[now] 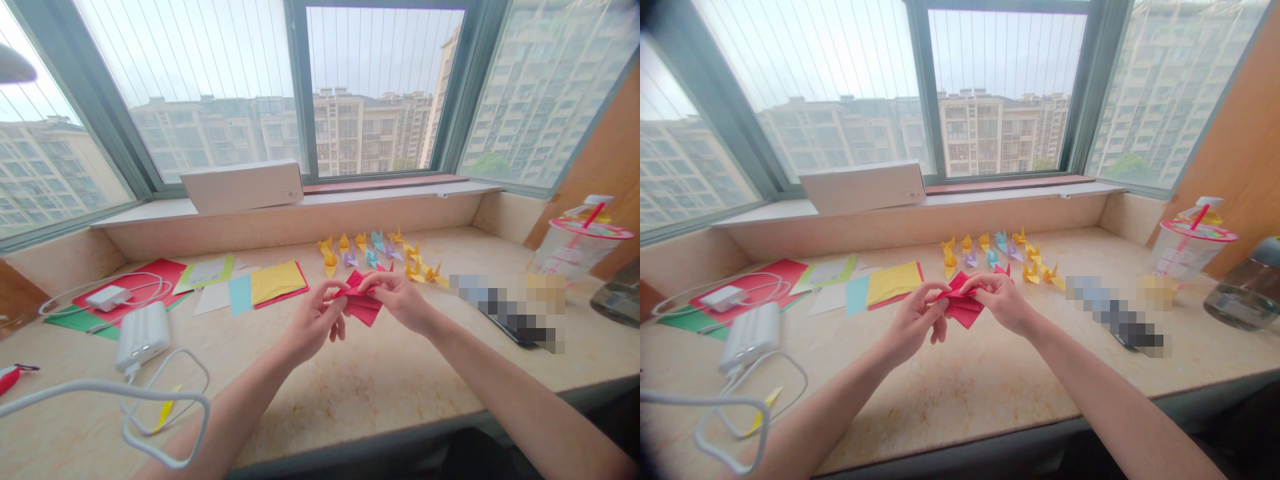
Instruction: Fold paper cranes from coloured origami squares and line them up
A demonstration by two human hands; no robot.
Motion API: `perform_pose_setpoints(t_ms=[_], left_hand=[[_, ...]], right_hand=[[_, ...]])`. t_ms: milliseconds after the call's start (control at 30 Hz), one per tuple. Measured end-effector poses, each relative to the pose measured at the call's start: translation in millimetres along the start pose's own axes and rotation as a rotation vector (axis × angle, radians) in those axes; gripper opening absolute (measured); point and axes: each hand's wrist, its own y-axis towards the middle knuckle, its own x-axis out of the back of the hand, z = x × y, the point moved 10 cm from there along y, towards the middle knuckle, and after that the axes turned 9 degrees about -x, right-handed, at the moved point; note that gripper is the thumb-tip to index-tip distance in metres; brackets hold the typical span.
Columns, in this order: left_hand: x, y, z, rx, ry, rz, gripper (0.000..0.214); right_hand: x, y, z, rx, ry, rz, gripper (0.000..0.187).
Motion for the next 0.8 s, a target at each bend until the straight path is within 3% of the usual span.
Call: perform_pose_setpoints(t_ms=[200, 400, 633, 800], left_hand=[[1.0, -0.8, 2.3, -0.030, 0.031, -0.008, 0.040], [9.6, 0.6, 3.0, -0.078, 0.121, -0.084, 0.028], [10.5, -3.1, -2.8, -0.101, 0.232, -0.101, 0.023], [12.0, -0.9, 0.4, -0.090, 0.168, -0.133, 0.027]], right_hand=[[2.4, -1.5, -15.4, -0.083, 0.094, 0.017, 0.010], [-8.4, -4.0, -7.6, -0.079, 0.090, 0.105, 0.028], [-4.5, -2.2, 0.5, -0.018, -0.099, 0.022, 0.015], [-1.7, -1.2, -4.6, -0.032, -0.039, -0.036, 0.021]])
